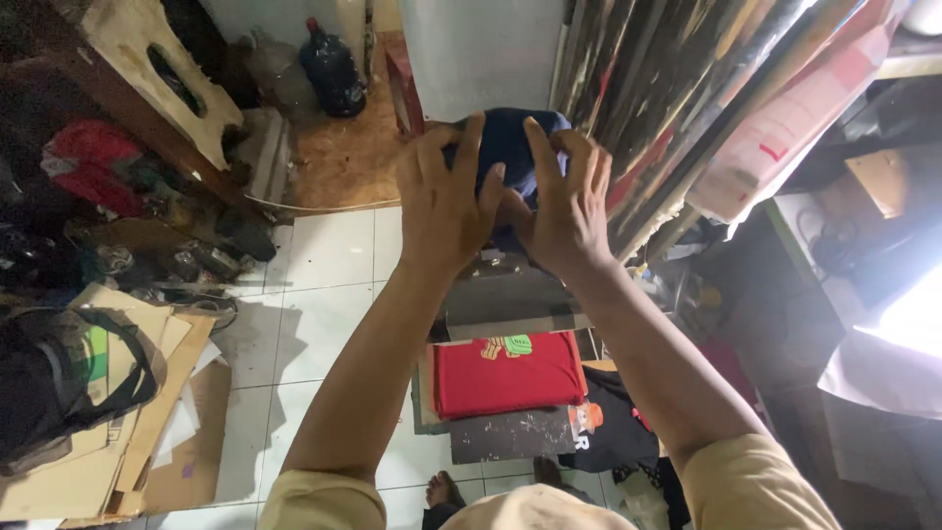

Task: The person uses a heat press machine to apply designs to t-shirts. They place a black t-shirt on the press, close the lid, and then remove it. They repeat the process with a red t-shirt featuring a bull graphic and another red t-shirt with a bear graphic, smoothing the fabric and operating the press for each item.

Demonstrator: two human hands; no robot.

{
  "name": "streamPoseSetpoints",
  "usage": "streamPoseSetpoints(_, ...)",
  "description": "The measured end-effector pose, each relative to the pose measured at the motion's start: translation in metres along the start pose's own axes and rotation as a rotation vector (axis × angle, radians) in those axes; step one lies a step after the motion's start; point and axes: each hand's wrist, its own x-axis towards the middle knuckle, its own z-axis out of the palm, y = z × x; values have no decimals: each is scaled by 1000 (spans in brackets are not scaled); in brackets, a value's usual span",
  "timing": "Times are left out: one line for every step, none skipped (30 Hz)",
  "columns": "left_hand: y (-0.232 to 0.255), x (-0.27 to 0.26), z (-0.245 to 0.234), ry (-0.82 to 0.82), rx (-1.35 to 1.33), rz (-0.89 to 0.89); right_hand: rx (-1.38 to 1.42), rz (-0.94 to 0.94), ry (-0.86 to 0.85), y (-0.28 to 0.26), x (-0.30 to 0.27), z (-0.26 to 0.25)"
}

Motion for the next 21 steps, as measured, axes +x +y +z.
streamPoseSetpoints(-1, 3, -2, 2, 4, -1, 3, -3, 0, -4, 5, -5)
streamPoseSetpoints(-2, 7, -2, -2, -52, 14, 11, 3, -36, -7, 11, -11)
streamPoseSetpoints(-3, 11, -2, -5, -108, 30, 20, 8, -72, -10, 17, -16)
streamPoseSetpoints(-4, 8, 1, -5, -110, 29, 17, 8, -73, -6, 16, -12)
streamPoseSetpoints(-5, 5, 5, -24, -210, 26, 83, -16, -82, -2, 15, -9)
streamPoseSetpoints(-5, -1, 7, -50, -310, 21, 150, -36, -97, 1, 10, -5)
streamPoseSetpoints(-1, -2, -1, -57, -313, 17, 150, -30, -103, 1, 5, -7)
streamPoseSetpoints(2, -1, -10, -54, -307, 29, 143, -38, -100, 0, 3, -8)
streamPoseSetpoints(5, -1, -18, -52, -301, 41, 136, -47, -96, -1, 0, -10)
streamPoseSetpoints(7, -1, -26, -64, -304, 37, 138, -37, -105, -2, -2, -14)
streamPoseSetpoints(9, -1, -33, -129, -359, 7, 138, -36, -156, -2, -4, -17)
streamPoseSetpoints(11, 1, -39, -192, -416, -21, 136, -35, -204, -1, -5, -21)
streamPoseSetpoints(10, 3, -40, -202, -421, -23, 135, -25, -210, -4, 2, -26)
streamPoseSetpoints(11, -1, -44, -204, -439, -23, 162, -65, -180, -10, 2, -33)
streamPoseSetpoints(11, -6, -46, -206, -456, -22, 188, -104, -150, -14, 0, -37)
streamPoseSetpoints(15, -16, -54, -243, -471, -47, 192, -72, -184, -16, -10, -45)
streamPoseSetpoints(17, -26, -61, -279, -460, -52, 179, -68, -222, -18, -20, -51)
streamPoseSetpoints(19, -34, -65, -312, -443, -55, 170, -70, -257, -18, -28, -55)
streamPoseSetpoints(27, -48, -75, -346, -453, -77, 178, -44, -287, -20, -46, -62)
streamPoseSetpoints(33, -60, -85, -369, -470, -75, 190, -22, -347, -22, -62, -68)
streamPoseSetpoints(39, -71, -95, -391, -488, -73, 202, -1, -407, -25, -77, -75)
